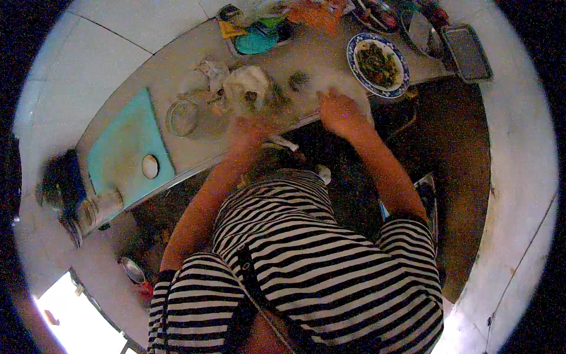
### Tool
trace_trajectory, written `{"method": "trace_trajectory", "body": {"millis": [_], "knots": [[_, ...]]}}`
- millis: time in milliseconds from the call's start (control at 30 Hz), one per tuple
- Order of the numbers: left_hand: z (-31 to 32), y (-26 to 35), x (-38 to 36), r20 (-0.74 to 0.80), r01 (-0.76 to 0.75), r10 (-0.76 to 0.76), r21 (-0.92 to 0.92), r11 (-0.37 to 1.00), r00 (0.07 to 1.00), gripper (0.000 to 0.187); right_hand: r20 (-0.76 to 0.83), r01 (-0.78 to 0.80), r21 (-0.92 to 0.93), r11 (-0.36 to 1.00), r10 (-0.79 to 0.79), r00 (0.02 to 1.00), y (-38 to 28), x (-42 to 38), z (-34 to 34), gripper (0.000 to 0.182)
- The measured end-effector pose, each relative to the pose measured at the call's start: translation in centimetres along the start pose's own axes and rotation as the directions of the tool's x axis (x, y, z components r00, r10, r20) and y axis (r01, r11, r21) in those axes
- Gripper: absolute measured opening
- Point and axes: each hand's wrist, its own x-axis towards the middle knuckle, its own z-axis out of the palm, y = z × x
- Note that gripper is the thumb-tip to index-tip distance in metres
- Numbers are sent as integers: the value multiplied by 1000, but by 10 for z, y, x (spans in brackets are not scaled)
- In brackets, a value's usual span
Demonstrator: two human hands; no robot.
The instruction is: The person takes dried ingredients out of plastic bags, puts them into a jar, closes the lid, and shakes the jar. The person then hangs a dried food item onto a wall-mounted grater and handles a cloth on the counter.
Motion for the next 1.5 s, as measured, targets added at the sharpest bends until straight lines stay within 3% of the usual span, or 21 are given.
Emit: {"method": "trace_trajectory", "body": {"millis": [33,133,233,333,433,533,633,733,833,933,1033,1067,1133,1233,1333,1433,1500], "knots": [[-9,0,1,28,31,-31,27,999,999,37,-54,-60,-25,998,59,997,7,8,6,49],[5,-14,-8,-88,53,-52,6,999,995,43,-290,139,7,990,-131,948,39,35,27,59],[-7,-10,-4,-70,74,-71,36,997,995,43,-505,200,-15,980,-180,844,45,53,31,56],[-17,-2,-1,-63,-7,13,92,996,998,43,-473,78,-280,957,-208,856,23,46,-12,38],[-13,2,3,-37,-119,118,-21,993,992,46,-469,91,10,996,-75,880,-49,22,-65,24],[-8,12,10,-163,-150,124,-162,975,979,55,-126,20,304,952,19,992,-74,43,-45,23],[5,10,5,-62,-125,118,-129,984,991,63,-220,201,289,936,-140,965,-51,95,12,18],[5,8,-11,30,73,-70,-124,990,997,63,-560,225,144,964,-108,821,-15,114,13,15],[3,1,-25,103,153,-158,61,986,982,55,-512,118,13,993,-95,854,3,112,-18,17],[-7,0,-20,204,102,-120,94,990,972,39,-389,17,-18,1000,-23,921,0,119,-24,24],[-9,11,-17,76,156,-156,1,988,985,29,-351,21,110,994,19,936,-14,116,-34,28],[-6,11,-18,3,113,-113,22,993,994,29,-499,221,146,964,-121,858,-19,110,-36,27],[-1,9,-20,-140,26,-16,74,997,990,30,-762,588,120,800,-306,571,-40,78,-55,24],[1,9,-20,-71,76,-71,61,995,995,32,-698,697,245,674,-376,609,-65,53,-57,28],[9,-6,-19,-28,110,-107,107,988,994,31,-313,523,256,813,-442,841,-90,42,-46,26],[22,-15,-19,36,156,-167,205,966,985,36,56,343,-57,938,-340,939,-99,60,-18,24],[22,-18,-15,46,221,-241,261,940,970,41,-196,253,-48,966,-257,946,-80,85,5,23]]}}
